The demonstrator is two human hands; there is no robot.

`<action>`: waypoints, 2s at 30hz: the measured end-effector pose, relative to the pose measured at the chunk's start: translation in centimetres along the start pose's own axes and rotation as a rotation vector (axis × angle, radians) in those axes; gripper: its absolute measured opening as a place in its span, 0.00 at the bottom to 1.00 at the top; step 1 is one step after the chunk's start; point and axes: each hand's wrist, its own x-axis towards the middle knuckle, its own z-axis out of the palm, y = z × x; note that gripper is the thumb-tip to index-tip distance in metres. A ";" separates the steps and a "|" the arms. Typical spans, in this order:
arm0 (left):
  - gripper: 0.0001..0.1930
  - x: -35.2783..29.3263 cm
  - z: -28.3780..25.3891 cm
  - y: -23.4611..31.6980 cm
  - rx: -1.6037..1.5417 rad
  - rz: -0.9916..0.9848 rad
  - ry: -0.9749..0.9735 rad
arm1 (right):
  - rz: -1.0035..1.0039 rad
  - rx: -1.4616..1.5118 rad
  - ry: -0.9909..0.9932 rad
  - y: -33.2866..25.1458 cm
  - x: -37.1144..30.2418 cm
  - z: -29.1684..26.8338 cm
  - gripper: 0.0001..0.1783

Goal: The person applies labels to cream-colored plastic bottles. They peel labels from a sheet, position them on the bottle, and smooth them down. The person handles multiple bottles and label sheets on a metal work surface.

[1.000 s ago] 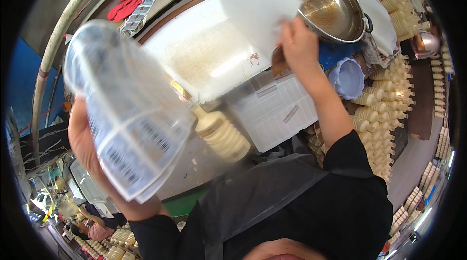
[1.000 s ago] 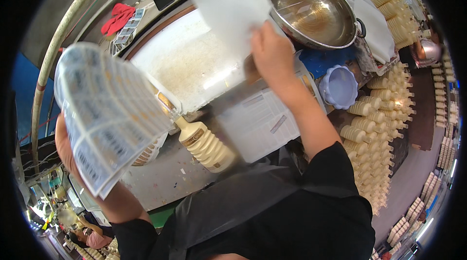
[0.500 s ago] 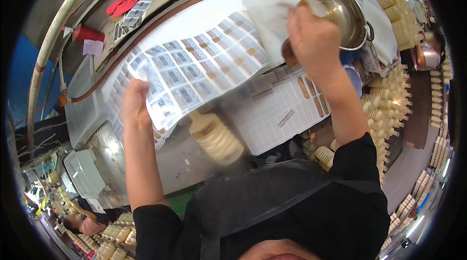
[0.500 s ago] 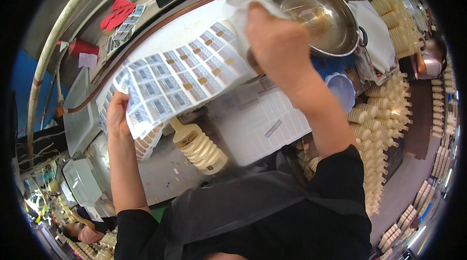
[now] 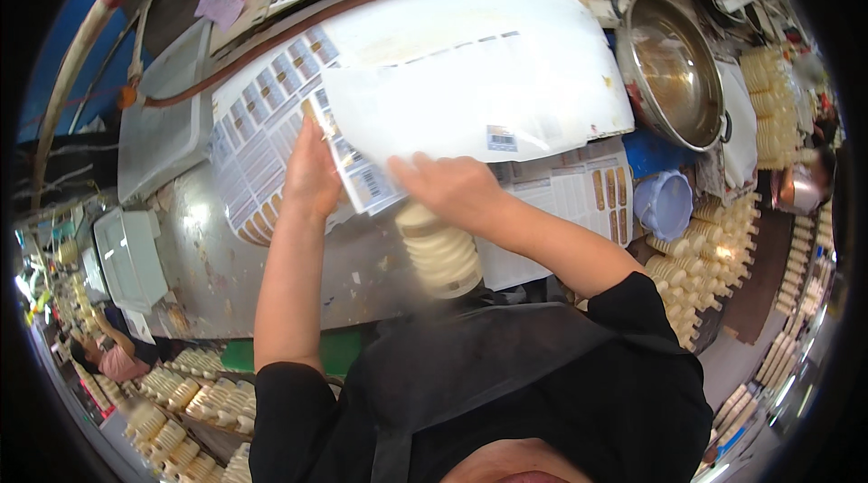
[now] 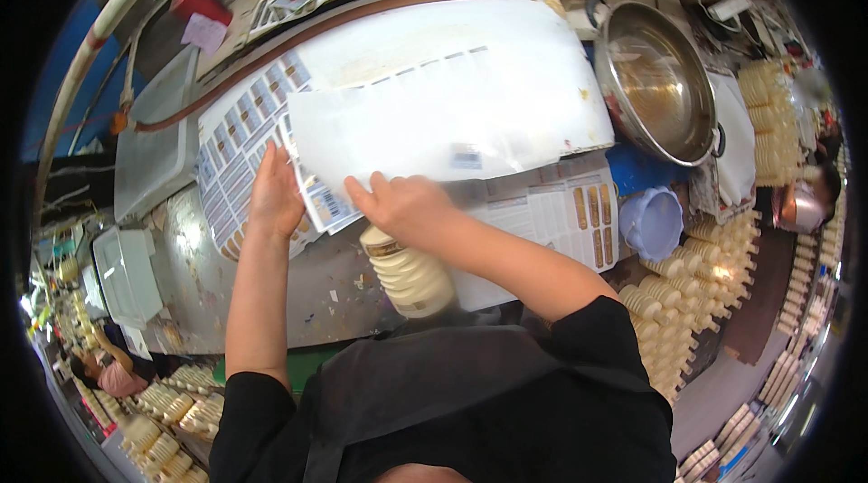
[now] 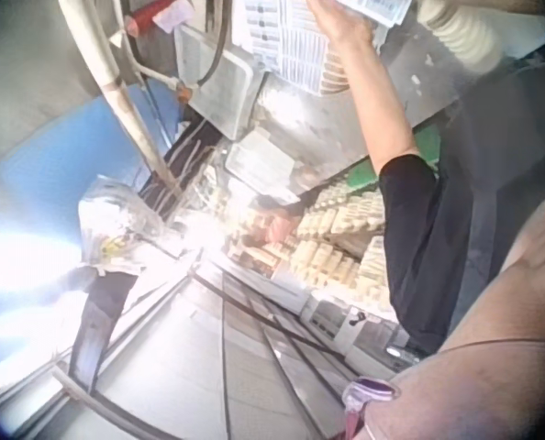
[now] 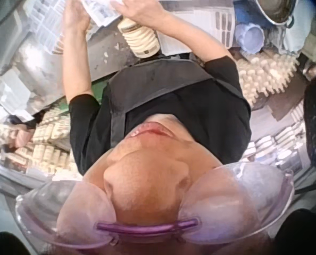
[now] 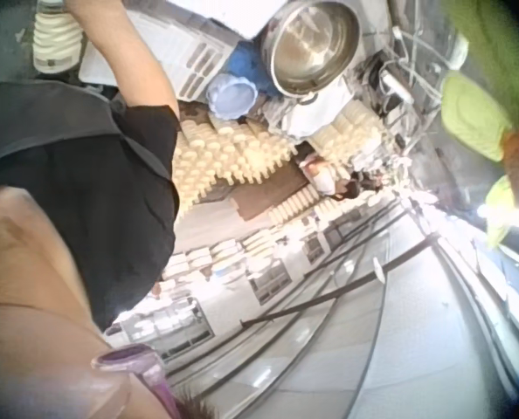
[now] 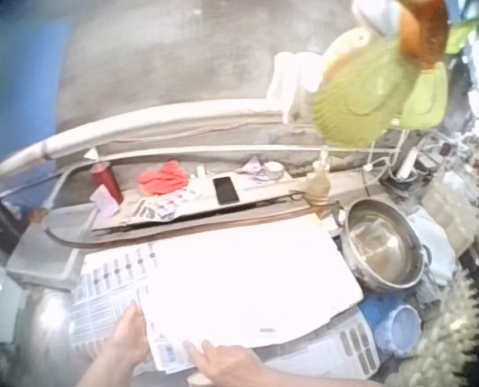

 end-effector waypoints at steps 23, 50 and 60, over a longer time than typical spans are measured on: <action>0.27 -1.3 0.7 0.7 0.167 -0.046 0.135 | 0.865 0.536 -0.132 1.3 -7.8 -2.4 0.16; 0.33 -3.2 5.2 0.0 0.098 0.085 0.176 | 1.905 1.921 0.663 6.4 -7.3 -1.6 0.16; 0.32 -3.8 5.1 0.6 0.162 0.128 0.195 | 1.870 1.826 0.821 9.9 -6.7 -0.7 0.22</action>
